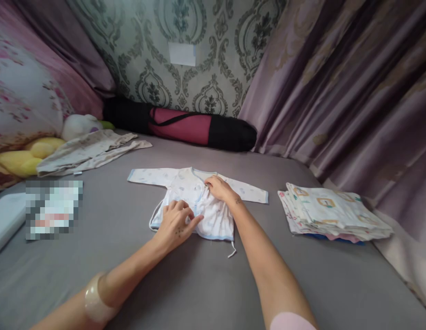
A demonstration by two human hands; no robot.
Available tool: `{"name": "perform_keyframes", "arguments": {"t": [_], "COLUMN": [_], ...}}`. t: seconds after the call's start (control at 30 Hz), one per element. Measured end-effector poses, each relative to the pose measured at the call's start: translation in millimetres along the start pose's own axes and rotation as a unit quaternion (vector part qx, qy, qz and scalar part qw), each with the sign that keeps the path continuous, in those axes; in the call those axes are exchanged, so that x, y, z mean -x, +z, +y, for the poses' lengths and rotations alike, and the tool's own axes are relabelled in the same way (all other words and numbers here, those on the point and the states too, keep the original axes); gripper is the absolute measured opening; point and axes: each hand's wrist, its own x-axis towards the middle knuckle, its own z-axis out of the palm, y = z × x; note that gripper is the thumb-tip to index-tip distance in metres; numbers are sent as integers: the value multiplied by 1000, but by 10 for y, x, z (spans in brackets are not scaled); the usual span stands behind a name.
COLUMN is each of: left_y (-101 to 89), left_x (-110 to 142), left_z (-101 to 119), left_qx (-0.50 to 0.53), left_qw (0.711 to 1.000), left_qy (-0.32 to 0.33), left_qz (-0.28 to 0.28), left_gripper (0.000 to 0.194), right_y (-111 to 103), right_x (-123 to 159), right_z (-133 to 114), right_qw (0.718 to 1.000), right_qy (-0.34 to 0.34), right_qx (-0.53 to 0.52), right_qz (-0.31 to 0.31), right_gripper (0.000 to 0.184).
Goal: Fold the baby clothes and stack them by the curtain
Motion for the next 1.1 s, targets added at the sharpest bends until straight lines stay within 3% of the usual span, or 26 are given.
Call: {"name": "perform_keyframes", "arguments": {"t": [0.27,0.43,0.63,0.73,0.83,0.9,1.1], "left_y": [81,10,-88,-109,-120,-113,-35], "left_x": [-24,-34,-41,-31,-9,13,71], "left_z": [48,49,-7,-47,-49,-38,-52], "left_qx": [38,79,99,109,65,13,-79], "left_qw": [997,990,982,984,992,995,992], "left_qy": [-67,-118,-151,-133,-85,-58,-11], "left_qz": [-26,-26,-49,-50,-61,-83,-101], "left_gripper": [24,17,15,6,33,38,31], "right_y": [16,-22,23,95,186,254,489], "right_x": [39,-17,-150,-191,-188,-167,-83], "right_z": [-13,49,80,37,-50,-122,-287], "right_qw": [999,999,986,985,988,988,975], "right_qy": [12,18,83,93,110,125,142], "right_qx": [35,-31,-141,-122,-67,-24,79], "right_qz": [0,17,34,73,88,91,155], "right_gripper": [22,14,21,23,24,25,27]}}
